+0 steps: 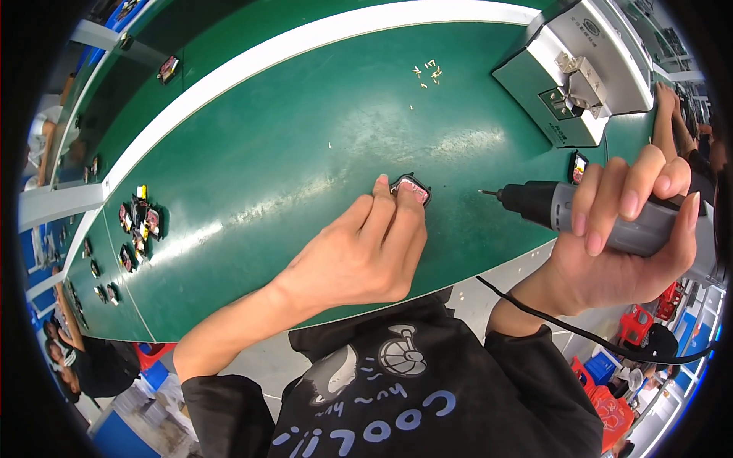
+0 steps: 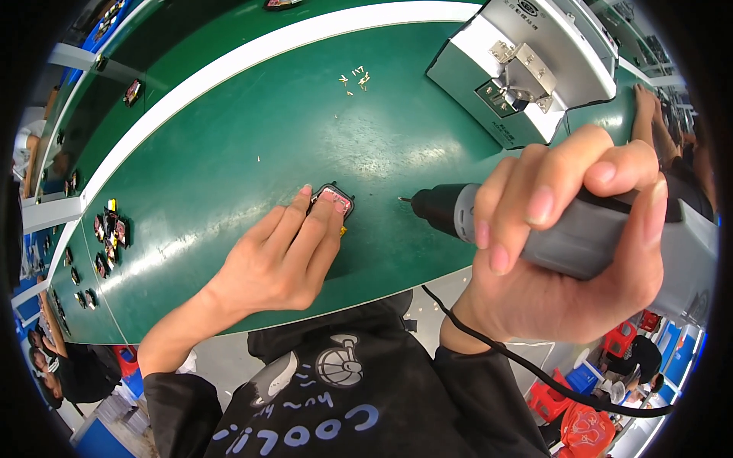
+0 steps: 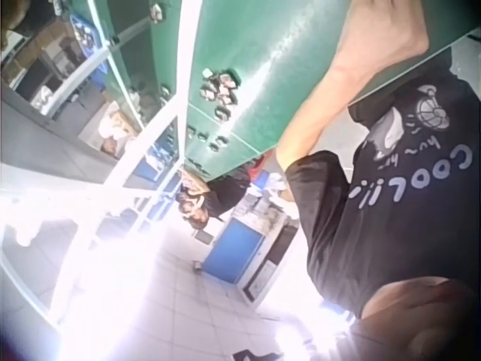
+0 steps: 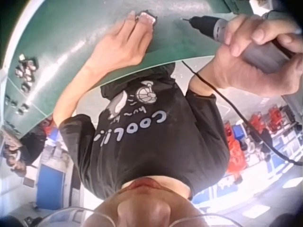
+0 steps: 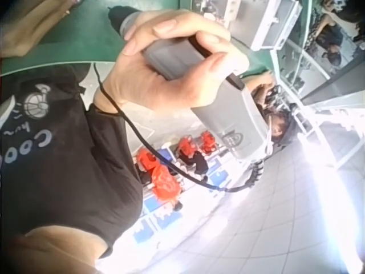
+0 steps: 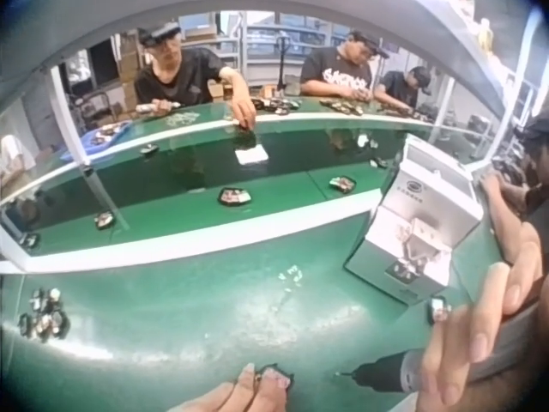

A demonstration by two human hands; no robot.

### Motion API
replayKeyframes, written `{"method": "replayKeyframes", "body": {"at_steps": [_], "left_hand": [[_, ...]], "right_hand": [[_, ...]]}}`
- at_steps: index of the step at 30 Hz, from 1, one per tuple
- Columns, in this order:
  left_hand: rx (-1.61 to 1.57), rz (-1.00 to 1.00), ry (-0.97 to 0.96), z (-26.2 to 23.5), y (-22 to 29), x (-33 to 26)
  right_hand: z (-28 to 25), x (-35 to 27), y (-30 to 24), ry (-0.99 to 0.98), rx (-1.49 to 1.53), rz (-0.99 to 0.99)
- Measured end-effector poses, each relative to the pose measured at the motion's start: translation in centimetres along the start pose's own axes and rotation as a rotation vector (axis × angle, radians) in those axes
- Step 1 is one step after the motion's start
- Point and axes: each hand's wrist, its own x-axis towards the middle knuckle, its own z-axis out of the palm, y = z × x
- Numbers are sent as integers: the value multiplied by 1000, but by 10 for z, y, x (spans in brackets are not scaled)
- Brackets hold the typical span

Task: The person is assembling electronic components at a workshop station using an electric screwdriver.

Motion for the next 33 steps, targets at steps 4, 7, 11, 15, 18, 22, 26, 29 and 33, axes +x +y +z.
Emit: {"method": "replayKeyframes", "body": {"at_steps": [4, 7, 11, 15, 18, 22, 26, 29, 33], "left_hand": [[-5, 39, 37, 2, -4, 0], [-24, 43, 68, 5, -5, -2], [-52, 63, 58, 4, -9, -2], [-74, 81, 83, 6, -11, -3], [-107, 79, 110, 8, -13, -3], [-137, 112, 125, 8, -17, -1], [-150, 124, 135, 8, -16, -1], [-119, 44, 134, 4, -14, 0], [-38, -135, 24, -4, -16, -4]], "right_hand": [[-3, 0, 0, 22, -4, -3], [-7, 0, -1, 12, 10, 10], [-5, 0, 0, 17, 1, 16], [-4, -1, 1, 21, 6, 19], [-4, -2, 0, 34, 16, 46], [-6, -1, 0, -3, 10, 43], [-7, -2, 0, -31, 38, 58], [-10, -1, -1, -85, 70, 75], [9, 0, 3, 20, 40, 18]]}}
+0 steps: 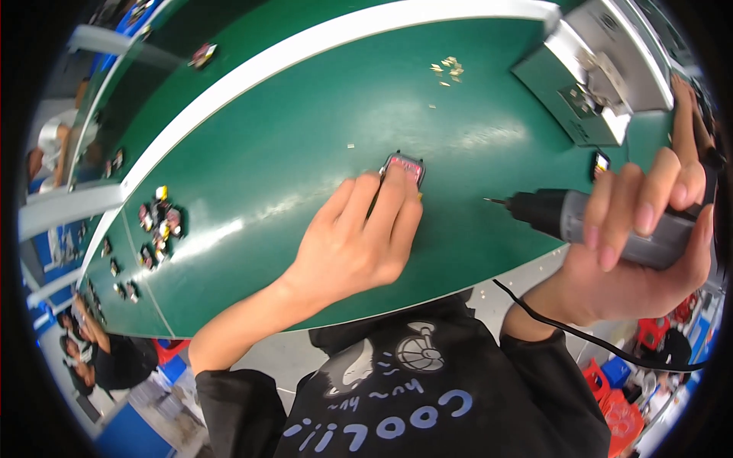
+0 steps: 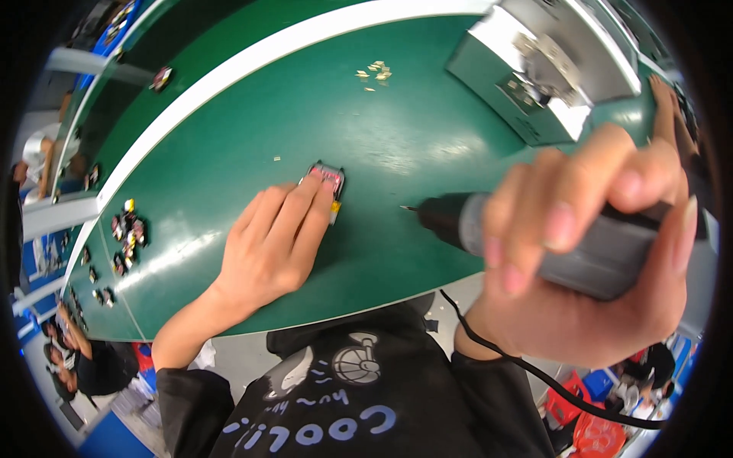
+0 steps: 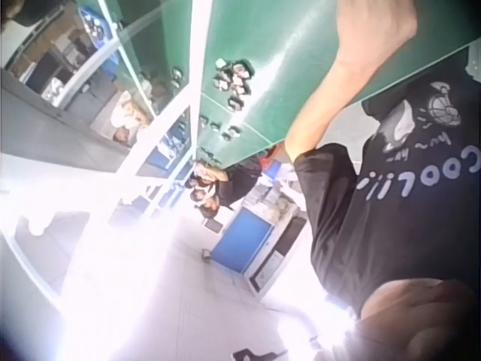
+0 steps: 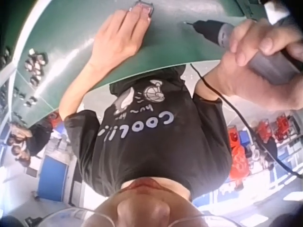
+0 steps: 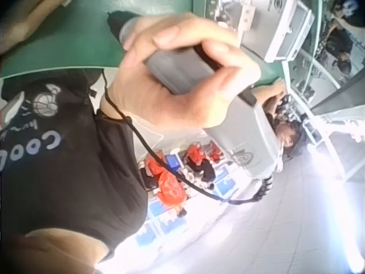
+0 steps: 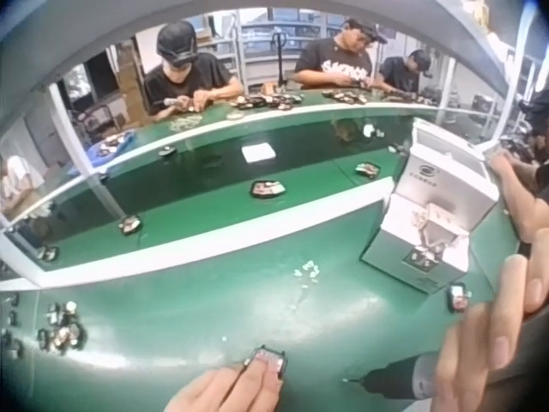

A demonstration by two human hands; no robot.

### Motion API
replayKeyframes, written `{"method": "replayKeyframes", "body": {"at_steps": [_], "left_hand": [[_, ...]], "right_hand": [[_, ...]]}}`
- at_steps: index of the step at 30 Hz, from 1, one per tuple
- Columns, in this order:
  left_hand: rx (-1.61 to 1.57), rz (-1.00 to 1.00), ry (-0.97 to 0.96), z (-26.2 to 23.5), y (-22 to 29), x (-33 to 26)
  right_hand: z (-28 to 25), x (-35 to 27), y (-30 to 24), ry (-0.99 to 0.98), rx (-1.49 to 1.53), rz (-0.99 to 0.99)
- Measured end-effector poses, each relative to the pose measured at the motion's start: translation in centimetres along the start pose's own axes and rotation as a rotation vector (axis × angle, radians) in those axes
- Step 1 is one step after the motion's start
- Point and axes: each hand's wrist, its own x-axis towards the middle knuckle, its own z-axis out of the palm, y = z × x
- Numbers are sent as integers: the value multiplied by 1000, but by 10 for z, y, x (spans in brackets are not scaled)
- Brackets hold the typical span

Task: The person is assembling electronic components at a workshop station using an electric screwdriver.

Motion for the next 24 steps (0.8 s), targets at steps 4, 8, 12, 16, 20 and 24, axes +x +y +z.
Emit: {"method": "replayKeyframes", "body": {"at_steps": [4, 8, 12, 16, 20, 24], "left_hand": [[24, -239, -114, -13, -12, -7], [46, -391, -143, -54, -17, -26], [248, -721, -124, -84, -58, -86], [363, -1046, -265, -117, -74, -156], [342, -972, -280, -107, -68, -173], [77, -997, -160, -92, -40, -146]], "right_hand": [[-2, -4, -1, 64, 22, -17], [-5, -7, -2, 82, 50, -10], [-7, -6, -1, 96, 64, -2], [3, -4, -4, 90, 80, -13], [8, -5, -4, 79, 75, -16], [20, -8, -3, 65, 20, -15]]}}
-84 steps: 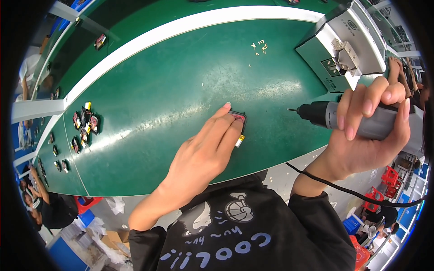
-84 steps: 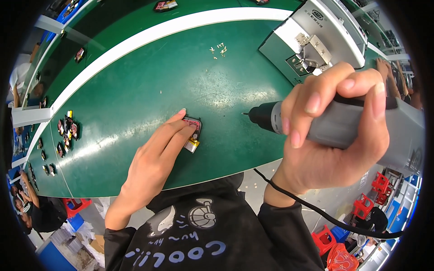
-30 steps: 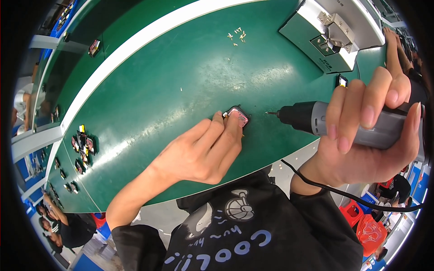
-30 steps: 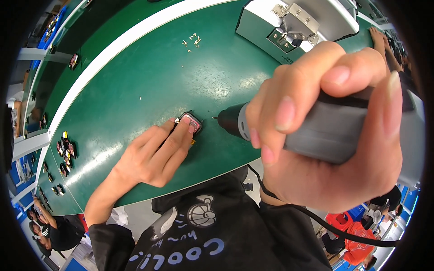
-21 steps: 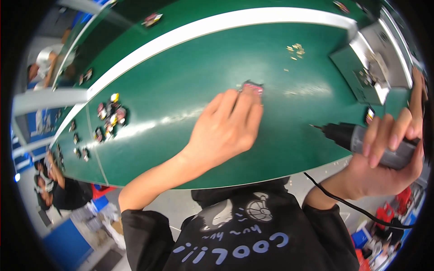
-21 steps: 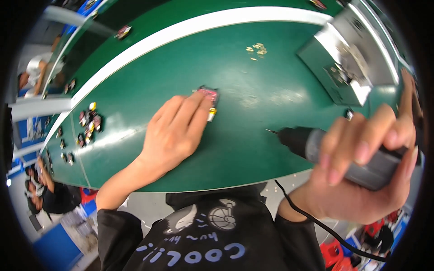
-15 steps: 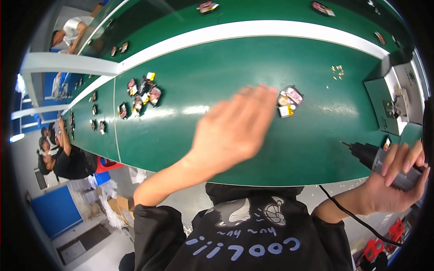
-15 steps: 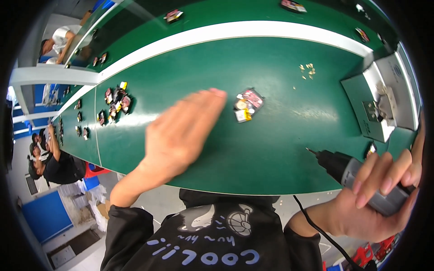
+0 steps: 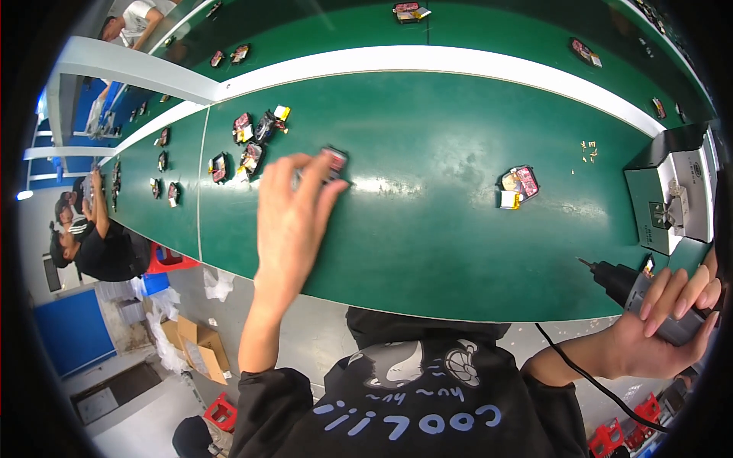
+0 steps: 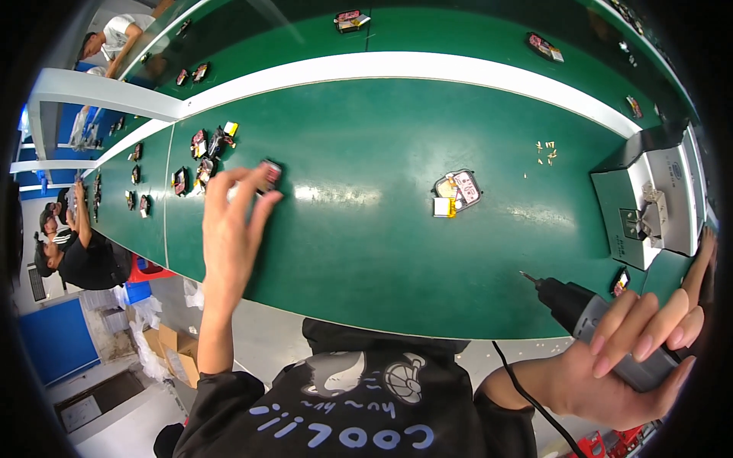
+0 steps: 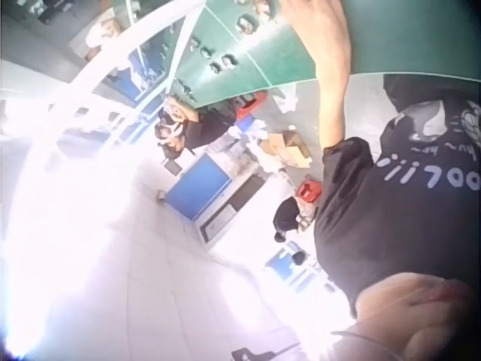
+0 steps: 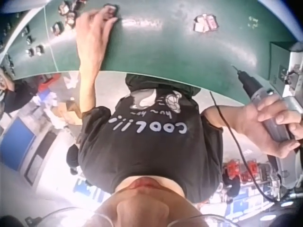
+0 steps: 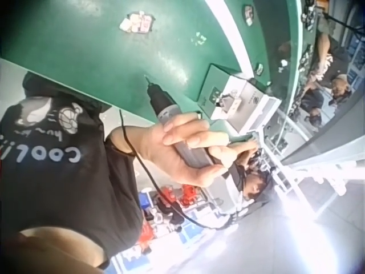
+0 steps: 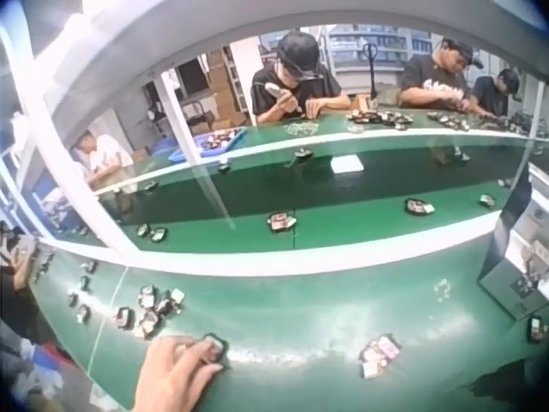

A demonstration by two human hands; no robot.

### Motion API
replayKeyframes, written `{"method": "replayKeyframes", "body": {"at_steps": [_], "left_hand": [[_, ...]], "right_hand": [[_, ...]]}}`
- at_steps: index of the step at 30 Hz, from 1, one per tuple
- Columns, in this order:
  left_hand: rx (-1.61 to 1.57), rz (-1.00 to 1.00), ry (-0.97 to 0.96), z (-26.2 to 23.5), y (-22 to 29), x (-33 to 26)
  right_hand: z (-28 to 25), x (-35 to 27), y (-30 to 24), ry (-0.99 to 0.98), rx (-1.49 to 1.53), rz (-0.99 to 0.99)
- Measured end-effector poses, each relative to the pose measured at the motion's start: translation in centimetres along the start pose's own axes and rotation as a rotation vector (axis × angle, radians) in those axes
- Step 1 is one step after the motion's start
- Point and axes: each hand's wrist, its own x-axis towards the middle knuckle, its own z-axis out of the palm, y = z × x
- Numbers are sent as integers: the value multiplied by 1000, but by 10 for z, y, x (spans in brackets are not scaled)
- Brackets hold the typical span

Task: The person is assembling electronic components at a workshop station using an electric screwdriver.

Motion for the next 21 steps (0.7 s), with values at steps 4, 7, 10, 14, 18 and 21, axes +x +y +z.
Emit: {"method": "replayKeyframes", "body": {"at_steps": [4, 7, 10, 14, 18, 21], "left_hand": [[-173, 116, -109, 1, 41, -13], [-263, 148, -63, 11, 54, -11], [-241, 266, -84, 7, 56, 1], [-182, 511, -1, 15, 58, 15], [-177, 623, 69, 30, 58, 19], [-179, 658, 81, 36, 61, 14]], "right_hand": [[17, -1, 1, -25, -35, -5], [22, -2, 1, -57, -12, -3], [29, -2, 0, -89, -14, 17], [27, -2, -1, -122, -17, 17], [23, -2, -1, -125, -17, 28], [27, -4, 4, -75, -37, 8]]}}
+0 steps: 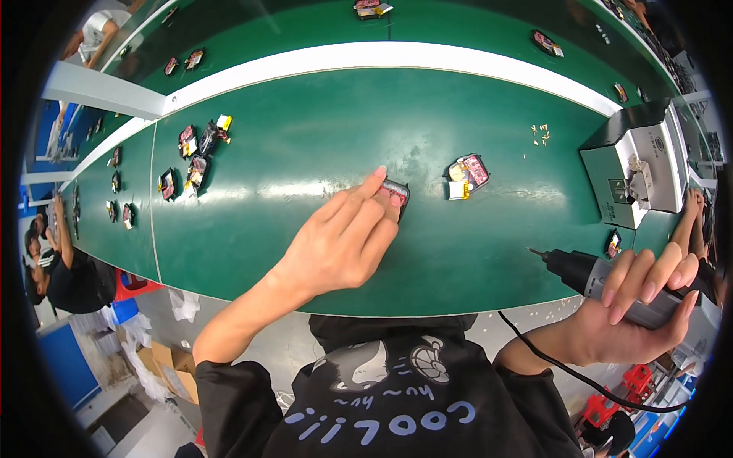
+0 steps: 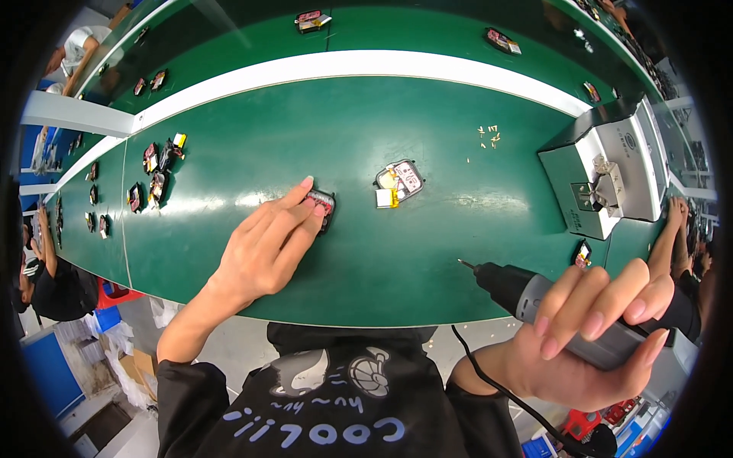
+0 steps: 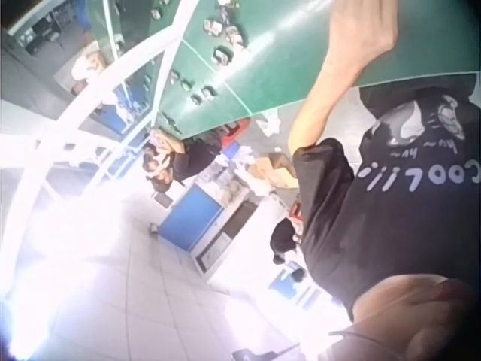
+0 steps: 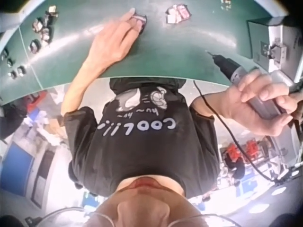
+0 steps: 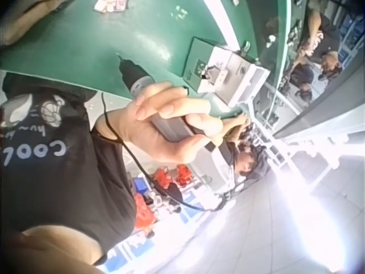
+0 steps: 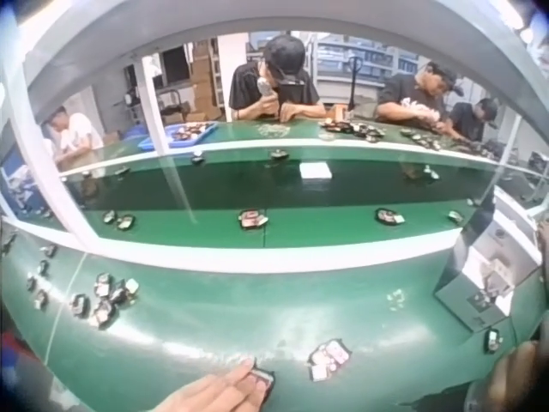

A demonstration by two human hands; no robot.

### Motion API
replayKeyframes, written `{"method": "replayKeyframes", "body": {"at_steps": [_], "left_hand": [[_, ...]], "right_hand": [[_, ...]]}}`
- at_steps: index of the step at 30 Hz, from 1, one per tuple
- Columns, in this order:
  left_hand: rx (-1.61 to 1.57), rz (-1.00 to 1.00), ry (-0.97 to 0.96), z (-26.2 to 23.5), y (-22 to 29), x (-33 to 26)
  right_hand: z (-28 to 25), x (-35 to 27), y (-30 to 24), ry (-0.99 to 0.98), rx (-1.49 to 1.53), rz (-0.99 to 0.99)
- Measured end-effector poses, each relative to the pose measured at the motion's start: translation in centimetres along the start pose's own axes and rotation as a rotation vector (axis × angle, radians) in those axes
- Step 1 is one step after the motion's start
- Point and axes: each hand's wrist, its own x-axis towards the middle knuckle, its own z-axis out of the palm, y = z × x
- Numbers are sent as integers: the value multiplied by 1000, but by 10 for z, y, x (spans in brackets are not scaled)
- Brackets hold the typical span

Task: The person is assembling electronic components at a workshop station using an electric screwdriver.

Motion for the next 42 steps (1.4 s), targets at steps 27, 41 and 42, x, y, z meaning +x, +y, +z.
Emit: {"method": "replayKeyframes", "body": {"at_steps": [27, 41, 42], "left_hand": [[158, 33, 51, 15, 31, 7], [128, 30, 60, 19, 31, 3], [124, 19, 65, 19, 31, 3]], "right_hand": [[-6, -7, 11, -34, 99, 75], [45, 9, 61, -316, 72, 211], [46, 9, 67, -328, 84, 222]]}}
